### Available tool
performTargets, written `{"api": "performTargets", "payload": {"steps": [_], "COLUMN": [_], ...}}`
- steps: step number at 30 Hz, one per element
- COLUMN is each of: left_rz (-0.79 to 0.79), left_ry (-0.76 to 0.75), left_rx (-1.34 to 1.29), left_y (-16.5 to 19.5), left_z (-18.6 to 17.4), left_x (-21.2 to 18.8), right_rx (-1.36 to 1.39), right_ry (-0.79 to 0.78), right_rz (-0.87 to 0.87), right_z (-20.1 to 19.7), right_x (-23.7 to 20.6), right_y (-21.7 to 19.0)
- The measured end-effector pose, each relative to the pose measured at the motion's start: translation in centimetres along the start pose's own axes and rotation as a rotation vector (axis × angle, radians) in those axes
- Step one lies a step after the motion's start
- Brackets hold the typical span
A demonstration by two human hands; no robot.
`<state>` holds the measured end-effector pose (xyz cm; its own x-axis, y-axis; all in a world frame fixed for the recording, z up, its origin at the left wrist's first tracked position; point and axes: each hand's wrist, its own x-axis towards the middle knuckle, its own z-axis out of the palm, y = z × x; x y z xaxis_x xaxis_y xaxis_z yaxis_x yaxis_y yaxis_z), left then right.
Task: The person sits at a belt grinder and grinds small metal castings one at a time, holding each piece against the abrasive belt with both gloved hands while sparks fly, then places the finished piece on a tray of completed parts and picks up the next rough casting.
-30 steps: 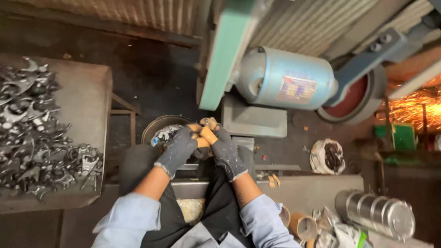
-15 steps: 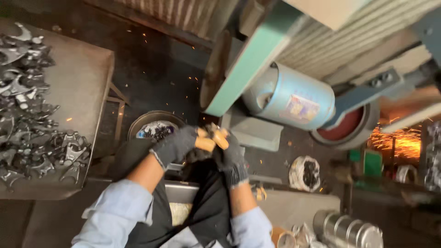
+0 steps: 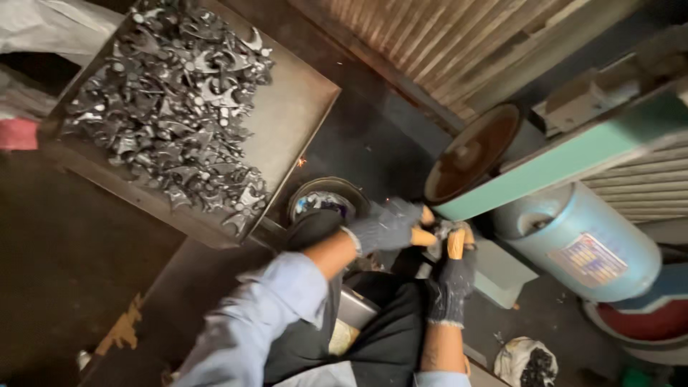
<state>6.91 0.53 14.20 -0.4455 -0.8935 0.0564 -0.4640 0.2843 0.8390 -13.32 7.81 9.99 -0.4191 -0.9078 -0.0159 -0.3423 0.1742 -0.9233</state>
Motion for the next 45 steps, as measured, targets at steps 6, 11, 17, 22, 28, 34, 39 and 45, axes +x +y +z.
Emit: {"api": "performTargets", "payload": {"steps": [6, 11, 17, 22, 28, 34, 39, 45], "left_rz": [-0.139, -0.07, 0.184, -0.427, -0.615, -0.366, -0.387, -0.202], "left_ry": [0.031, 0.375, 0.438, 0.069, -0.128, -0.112, -0.053, 0.17], "left_rx": [0.988, 0.688, -0.081, -0.706, -0.267, 0.313, 0.329, -0.774], "left_y": [-10.3, -12.3, -1.9, 0.9, 2.2, 4.1, 2.0, -0.6], "left_z": [-18.5, -21.2, -7.5, 3.8, 5.7, 5.0, 8.1, 10.5], "left_x": [-8.0, -11.3, -9.7, -11.0, -8.9, -0.2, 1.6, 1.0], "right_rx": [0.265, -0.029, 0.354, 1.108, 1.383, 1.475, 1.457, 0.235], "right_ry": [-0.285, -0.774, -0.547, -0.371, -0.581, -0.382, -0.247, -0.086], "right_rz": [0.102, 0.153, 0.028, 0.386, 0.414, 0.691, 0.655, 0.23], "right_z": [-1.5, 2.9, 5.5, 1.5, -2.2, 2.1, 4.3, 0.3], "right_x": [-3.4, -6.1, -7.8, -8.9, -9.0, -0.5, 2.1, 0.9], "right_y": [-3.1, -6.8, -7.4, -6.0, -4.4, -0.3, 2.5, 2.5]}}
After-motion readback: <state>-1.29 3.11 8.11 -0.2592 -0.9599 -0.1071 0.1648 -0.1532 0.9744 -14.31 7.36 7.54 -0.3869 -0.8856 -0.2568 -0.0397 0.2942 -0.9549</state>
